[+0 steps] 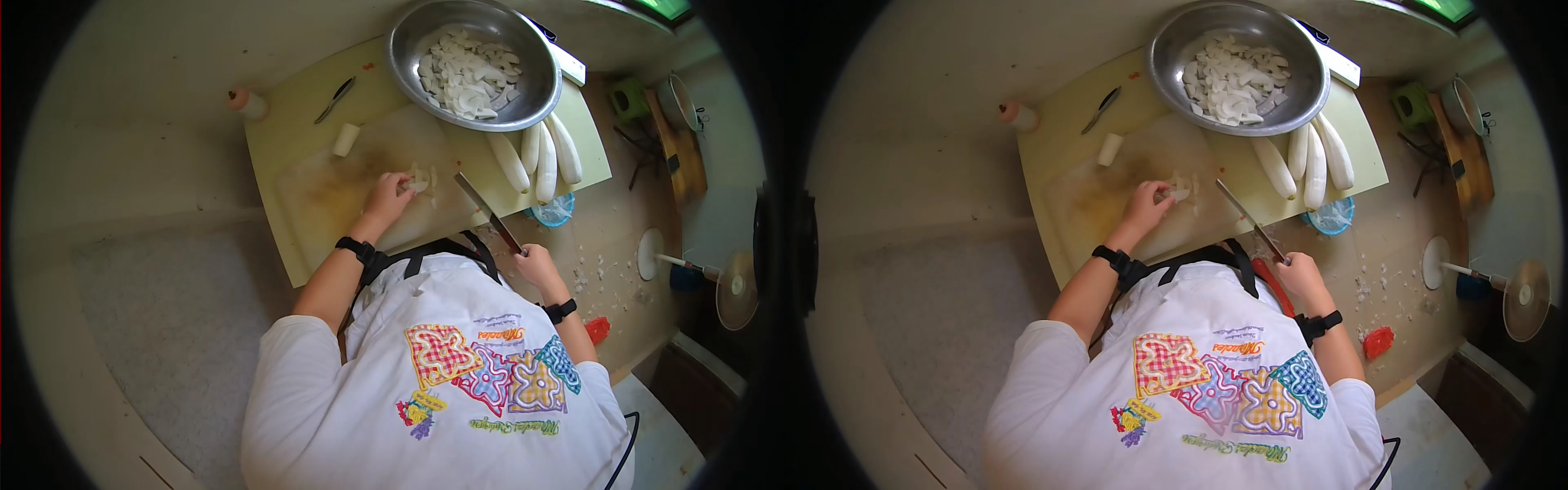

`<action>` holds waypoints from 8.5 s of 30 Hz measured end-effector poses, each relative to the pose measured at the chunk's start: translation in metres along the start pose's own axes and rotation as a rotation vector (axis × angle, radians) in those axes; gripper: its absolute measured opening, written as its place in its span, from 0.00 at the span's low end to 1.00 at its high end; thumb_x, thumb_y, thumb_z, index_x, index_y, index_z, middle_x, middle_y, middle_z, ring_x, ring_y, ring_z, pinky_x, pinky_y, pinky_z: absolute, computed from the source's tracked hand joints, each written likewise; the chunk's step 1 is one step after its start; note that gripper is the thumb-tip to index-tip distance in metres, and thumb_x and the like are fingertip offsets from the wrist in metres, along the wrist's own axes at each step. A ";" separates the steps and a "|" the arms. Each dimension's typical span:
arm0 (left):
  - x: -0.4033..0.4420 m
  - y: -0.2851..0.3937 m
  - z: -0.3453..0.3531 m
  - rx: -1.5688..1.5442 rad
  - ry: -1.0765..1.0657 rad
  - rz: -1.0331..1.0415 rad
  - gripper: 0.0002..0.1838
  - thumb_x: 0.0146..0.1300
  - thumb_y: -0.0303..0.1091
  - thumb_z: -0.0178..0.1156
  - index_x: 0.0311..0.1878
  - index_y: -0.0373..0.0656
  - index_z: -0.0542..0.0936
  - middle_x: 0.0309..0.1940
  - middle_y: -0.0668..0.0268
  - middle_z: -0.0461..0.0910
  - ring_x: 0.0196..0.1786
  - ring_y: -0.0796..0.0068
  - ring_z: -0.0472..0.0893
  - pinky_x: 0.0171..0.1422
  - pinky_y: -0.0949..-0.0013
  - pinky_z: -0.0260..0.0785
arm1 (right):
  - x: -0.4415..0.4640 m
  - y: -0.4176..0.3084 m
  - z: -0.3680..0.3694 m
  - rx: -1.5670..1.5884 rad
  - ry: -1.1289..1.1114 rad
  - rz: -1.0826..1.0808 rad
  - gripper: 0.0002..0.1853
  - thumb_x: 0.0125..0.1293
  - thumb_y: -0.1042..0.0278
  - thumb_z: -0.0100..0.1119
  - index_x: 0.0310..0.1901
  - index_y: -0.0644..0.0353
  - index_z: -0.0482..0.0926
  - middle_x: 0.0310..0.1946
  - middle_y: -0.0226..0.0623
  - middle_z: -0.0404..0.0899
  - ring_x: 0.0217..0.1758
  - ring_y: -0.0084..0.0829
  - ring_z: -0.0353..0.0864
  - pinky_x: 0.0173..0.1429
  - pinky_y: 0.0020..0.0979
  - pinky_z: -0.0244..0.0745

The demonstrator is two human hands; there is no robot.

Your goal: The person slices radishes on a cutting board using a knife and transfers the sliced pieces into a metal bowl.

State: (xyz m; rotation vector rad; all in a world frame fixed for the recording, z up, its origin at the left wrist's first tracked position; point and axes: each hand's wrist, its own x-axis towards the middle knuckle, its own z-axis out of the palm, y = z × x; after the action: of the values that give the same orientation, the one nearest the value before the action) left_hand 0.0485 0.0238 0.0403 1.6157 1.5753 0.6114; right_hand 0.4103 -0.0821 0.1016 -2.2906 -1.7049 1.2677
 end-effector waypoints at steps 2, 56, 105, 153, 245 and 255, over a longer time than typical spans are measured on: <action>-0.006 -0.004 -0.005 0.111 0.131 0.099 0.20 0.57 0.38 0.70 0.51 0.40 0.81 0.51 0.53 0.80 0.55 0.55 0.79 0.59 0.56 0.73 | 0.004 0.004 0.001 0.003 -0.005 0.017 0.16 0.60 0.60 0.62 0.30 0.70 0.81 0.27 0.59 0.79 0.32 0.55 0.81 0.41 0.43 0.77; 0.014 0.005 -0.036 0.542 -0.442 0.373 0.20 0.57 0.29 0.63 0.56 0.49 0.79 0.53 0.60 0.76 0.54 0.56 0.78 0.56 0.57 0.74 | -0.001 -0.011 0.010 0.081 -0.041 0.093 0.17 0.59 0.58 0.62 0.36 0.69 0.85 0.34 0.63 0.82 0.40 0.58 0.84 0.50 0.45 0.79; 0.101 0.214 -0.090 -1.542 -0.074 -0.360 0.19 0.71 0.47 0.52 0.51 0.39 0.76 0.46 0.59 0.79 0.48 0.63 0.79 0.50 0.60 0.72 | 0.007 -0.001 0.023 0.107 -0.036 0.112 0.20 0.61 0.57 0.63 0.31 0.73 0.83 0.28 0.63 0.81 0.36 0.57 0.84 0.46 0.45 0.78; 0.021 0.014 0.041 0.534 -0.570 0.529 0.08 0.56 0.27 0.60 0.39 0.44 0.83 0.42 0.54 0.80 0.48 0.49 0.82 0.52 0.51 0.76 | 0.011 0.004 0.028 0.151 -0.032 0.052 0.19 0.67 0.58 0.60 0.29 0.68 0.81 0.14 0.36 0.73 0.16 0.28 0.73 0.22 0.35 0.67; 0.023 0.026 0.041 0.532 -0.662 0.418 0.11 0.55 0.29 0.62 0.42 0.37 0.82 0.43 0.50 0.80 0.49 0.47 0.81 0.53 0.53 0.77 | 0.007 -0.008 0.033 0.158 -0.051 0.090 0.20 0.63 0.56 0.63 0.32 0.72 0.83 0.27 0.57 0.83 0.33 0.50 0.85 0.43 0.42 0.78; 0.047 0.060 0.013 0.320 -0.809 0.293 0.10 0.55 0.32 0.67 0.38 0.38 0.79 0.40 0.58 0.80 0.40 0.61 0.81 0.47 0.60 0.77 | 0.011 0.001 0.039 0.193 -0.029 0.065 0.20 0.62 0.56 0.63 0.32 0.71 0.84 0.26 0.58 0.83 0.33 0.50 0.85 0.43 0.42 0.78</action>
State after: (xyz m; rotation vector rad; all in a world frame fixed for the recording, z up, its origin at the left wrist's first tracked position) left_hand 0.0999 0.0715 0.0724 1.9986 0.8622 -0.1796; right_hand 0.3890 -0.0902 0.0684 -2.2429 -1.4549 1.4151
